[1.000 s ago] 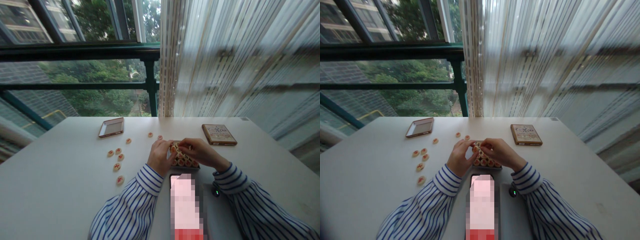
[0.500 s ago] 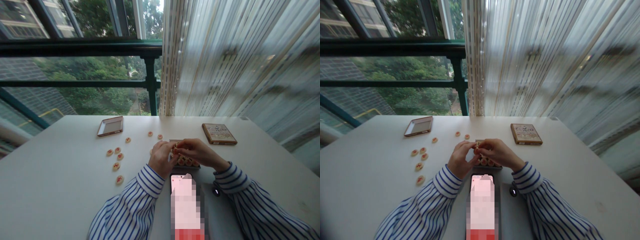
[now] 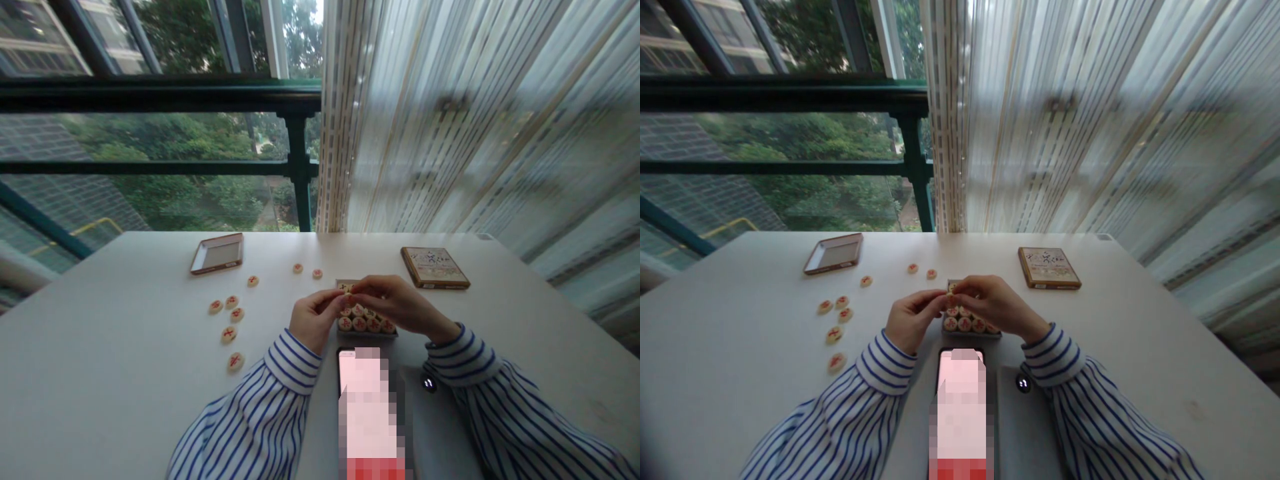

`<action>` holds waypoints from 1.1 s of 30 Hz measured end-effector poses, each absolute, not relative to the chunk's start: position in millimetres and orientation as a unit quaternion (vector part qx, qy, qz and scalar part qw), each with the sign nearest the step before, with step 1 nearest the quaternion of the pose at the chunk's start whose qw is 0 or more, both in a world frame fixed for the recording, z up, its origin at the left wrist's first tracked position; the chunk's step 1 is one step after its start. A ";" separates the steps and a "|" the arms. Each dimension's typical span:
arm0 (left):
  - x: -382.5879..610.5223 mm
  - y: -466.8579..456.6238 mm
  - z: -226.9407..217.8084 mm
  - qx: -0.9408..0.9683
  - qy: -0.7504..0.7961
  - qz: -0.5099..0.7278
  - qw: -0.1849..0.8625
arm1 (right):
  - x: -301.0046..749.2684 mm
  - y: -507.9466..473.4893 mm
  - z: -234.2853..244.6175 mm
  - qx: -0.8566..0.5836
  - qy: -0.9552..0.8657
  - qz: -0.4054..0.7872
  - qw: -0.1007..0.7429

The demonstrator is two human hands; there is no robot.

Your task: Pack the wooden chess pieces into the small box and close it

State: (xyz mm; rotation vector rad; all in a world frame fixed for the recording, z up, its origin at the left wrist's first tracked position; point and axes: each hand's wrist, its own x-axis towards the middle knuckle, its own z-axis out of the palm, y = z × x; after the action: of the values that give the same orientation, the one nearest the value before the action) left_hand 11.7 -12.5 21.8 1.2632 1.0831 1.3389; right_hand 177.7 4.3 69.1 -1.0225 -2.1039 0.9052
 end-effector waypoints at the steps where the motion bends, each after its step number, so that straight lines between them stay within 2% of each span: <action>1: 12.5 -12.6 22.8 0.489 0.444 0.552 0.509 | 177.2 3.6 69.8 -0.388 -0.801 0.334 0.311; 7: 13.2 -11.9 23.3 0.395 0.439 0.559 0.583 | 173.7 -1.5 71.0 -0.372 -0.834 0.268 0.308; 17: 14.8 -15.7 25.1 0.410 0.422 0.544 0.598 | 171.2 -4.9 72.2 -0.391 -0.828 0.249 0.317; 24: 12.2 -13.3 22.6 0.383 0.429 0.549 0.606 | 175.1 -4.2 76.0 -0.337 -0.864 0.243 0.285; 33: 11.9 -12.9 22.8 0.387 0.429 0.559 0.594 | 175.6 -3.6 74.8 -0.343 -0.900 0.120 0.241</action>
State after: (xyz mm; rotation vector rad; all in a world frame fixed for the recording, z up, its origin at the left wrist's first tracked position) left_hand 11.9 -12.9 22.8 0.8989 0.9979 1.2988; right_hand 175.6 -3.6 74.8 -0.9368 -2.4616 0.3279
